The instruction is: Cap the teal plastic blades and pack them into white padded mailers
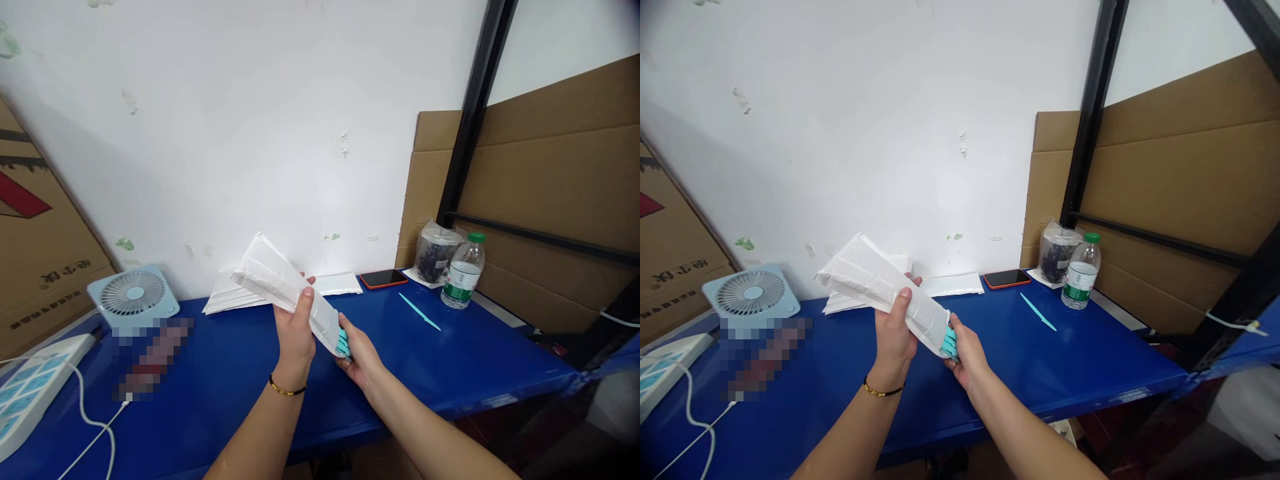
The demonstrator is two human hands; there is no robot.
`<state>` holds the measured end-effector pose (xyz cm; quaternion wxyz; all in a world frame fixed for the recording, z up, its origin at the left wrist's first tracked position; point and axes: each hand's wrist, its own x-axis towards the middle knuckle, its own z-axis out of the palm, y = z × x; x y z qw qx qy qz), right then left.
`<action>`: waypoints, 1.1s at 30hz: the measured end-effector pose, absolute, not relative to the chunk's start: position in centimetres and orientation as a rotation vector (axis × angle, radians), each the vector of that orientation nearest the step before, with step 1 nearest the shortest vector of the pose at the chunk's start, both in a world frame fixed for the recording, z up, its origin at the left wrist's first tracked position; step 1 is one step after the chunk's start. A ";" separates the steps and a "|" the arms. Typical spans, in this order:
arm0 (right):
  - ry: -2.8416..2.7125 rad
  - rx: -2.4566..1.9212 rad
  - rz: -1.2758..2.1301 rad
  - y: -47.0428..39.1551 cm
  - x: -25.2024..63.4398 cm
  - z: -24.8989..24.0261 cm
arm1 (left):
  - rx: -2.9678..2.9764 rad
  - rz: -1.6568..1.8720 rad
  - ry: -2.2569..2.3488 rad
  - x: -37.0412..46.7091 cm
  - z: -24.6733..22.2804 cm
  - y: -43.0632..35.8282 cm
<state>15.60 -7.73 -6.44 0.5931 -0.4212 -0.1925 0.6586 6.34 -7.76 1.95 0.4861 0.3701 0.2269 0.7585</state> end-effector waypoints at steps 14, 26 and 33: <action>-1.209 -1.535 0.768 -3.6 24.1 -7.8 | 0.472 2.094 0.508 -2.5 0.9 -5.3; -1.747 -1.376 0.349 -3.9 20.9 -8.7 | 0.351 1.784 0.487 -3.4 0.2 -5.5; -1.809 -1.382 0.390 -3.6 21.5 -8.8 | -0.043 1.635 0.903 -6.4 -2.5 -3.4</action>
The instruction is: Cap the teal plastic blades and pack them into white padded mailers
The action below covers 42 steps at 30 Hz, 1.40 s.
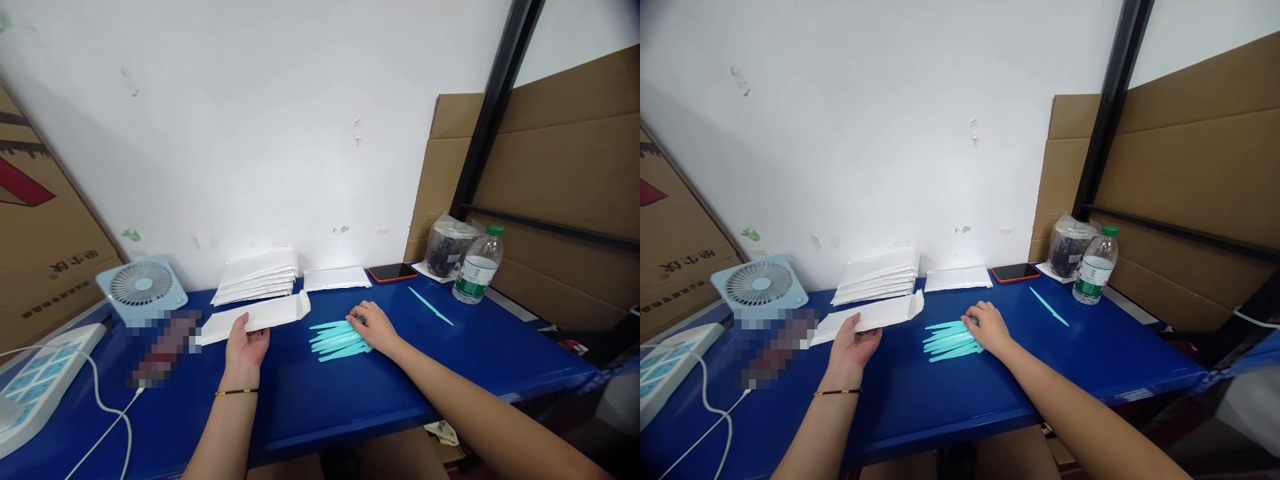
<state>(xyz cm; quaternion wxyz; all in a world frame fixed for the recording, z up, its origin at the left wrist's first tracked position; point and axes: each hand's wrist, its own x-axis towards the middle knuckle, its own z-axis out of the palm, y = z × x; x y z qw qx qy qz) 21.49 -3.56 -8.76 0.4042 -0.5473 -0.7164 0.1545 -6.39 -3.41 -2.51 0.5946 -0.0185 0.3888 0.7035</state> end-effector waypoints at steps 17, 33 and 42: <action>-1.745 -1.135 0.776 -1.3 22.2 -5.0 | 2.099 1.266 1.186 -1.0 -2.1 -6.7; -1.715 -1.240 0.884 3.0 26.6 -7.1 | 2.454 0.662 1.257 1.1 -7.1 3.8; -2.251 -1.188 0.862 0.7 26.9 -5.4 | 2.466 0.739 1.085 1.0 -8.2 4.1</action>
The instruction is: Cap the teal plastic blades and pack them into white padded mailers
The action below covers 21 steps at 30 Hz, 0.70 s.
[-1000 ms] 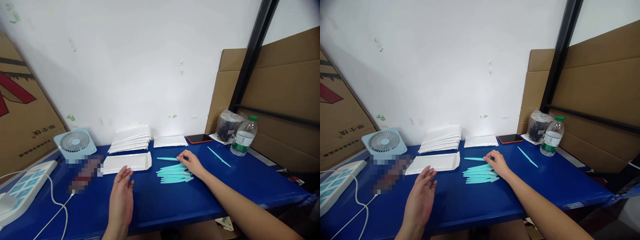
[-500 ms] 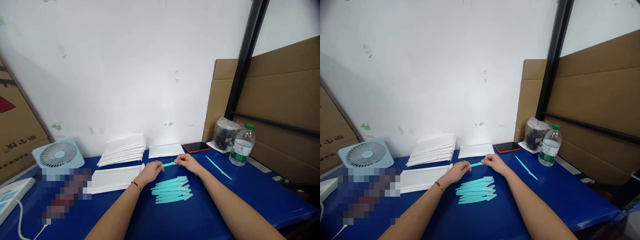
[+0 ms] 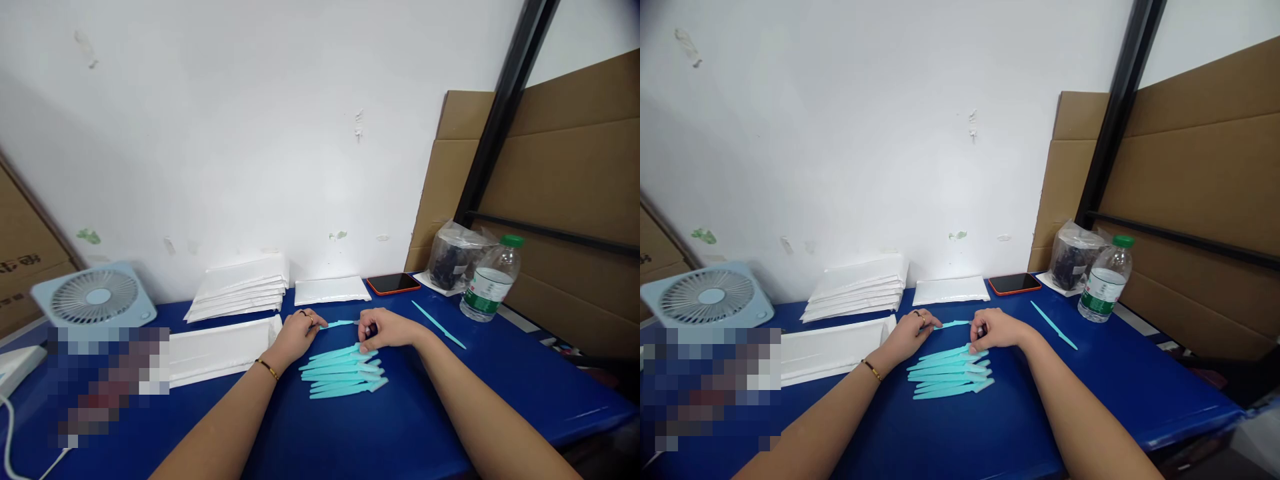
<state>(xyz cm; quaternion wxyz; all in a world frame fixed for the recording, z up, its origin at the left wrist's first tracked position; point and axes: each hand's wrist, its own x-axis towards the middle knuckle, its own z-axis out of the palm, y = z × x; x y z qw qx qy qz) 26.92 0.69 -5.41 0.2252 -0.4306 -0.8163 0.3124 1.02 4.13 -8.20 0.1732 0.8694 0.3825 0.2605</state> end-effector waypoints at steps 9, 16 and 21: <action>-2.075 -1.182 1.066 1.2 26.3 -6.4 | 2.276 0.818 0.991 1.0 -7.7 3.4; -1.958 -1.212 1.015 1.6 25.5 -7.4 | 2.477 0.670 1.048 1.6 -7.4 2.9; -1.960 -1.353 0.944 2.8 27.4 -7.8 | 2.596 0.697 1.187 1.4 -7.7 3.2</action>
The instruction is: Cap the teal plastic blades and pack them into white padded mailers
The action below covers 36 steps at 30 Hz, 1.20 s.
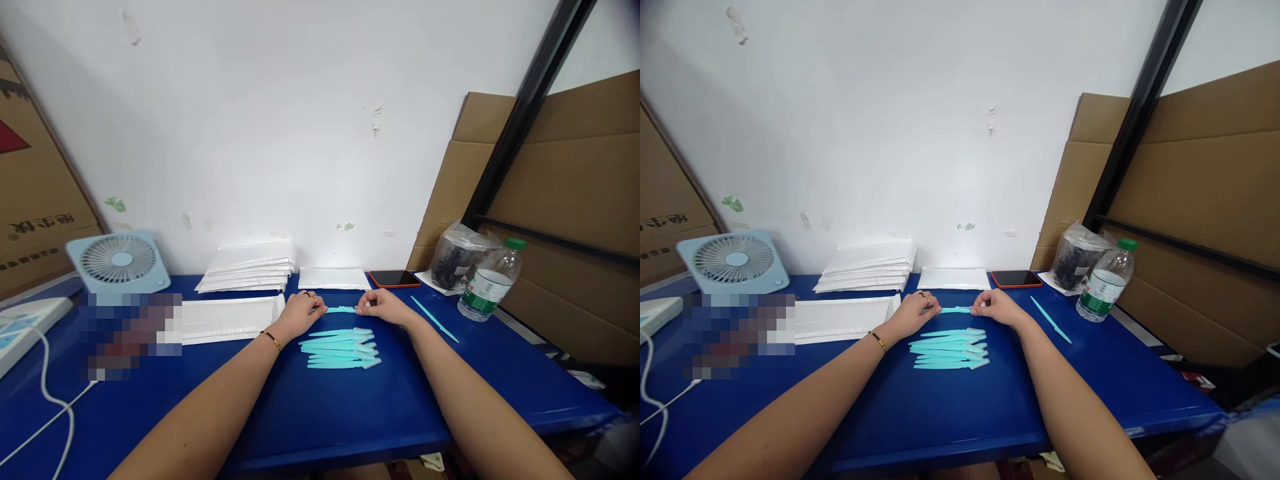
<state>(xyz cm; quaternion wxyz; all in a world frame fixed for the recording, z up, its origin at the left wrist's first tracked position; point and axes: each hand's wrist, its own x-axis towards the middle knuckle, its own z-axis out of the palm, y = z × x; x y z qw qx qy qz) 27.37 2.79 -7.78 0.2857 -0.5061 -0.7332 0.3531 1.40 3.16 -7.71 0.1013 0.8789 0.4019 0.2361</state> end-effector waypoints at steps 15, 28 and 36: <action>-2.372 -1.239 1.019 0.6 27.5 -5.6 | 2.618 0.646 1.128 0.8 -8.3 3.3; -2.172 -1.268 0.710 0.9 27.4 -5.5 | 2.679 0.602 1.053 1.8 -6.5 1.6; -2.193 -1.405 0.539 1.9 28.7 -6.2 | 2.479 0.689 1.256 0.7 -7.0 3.2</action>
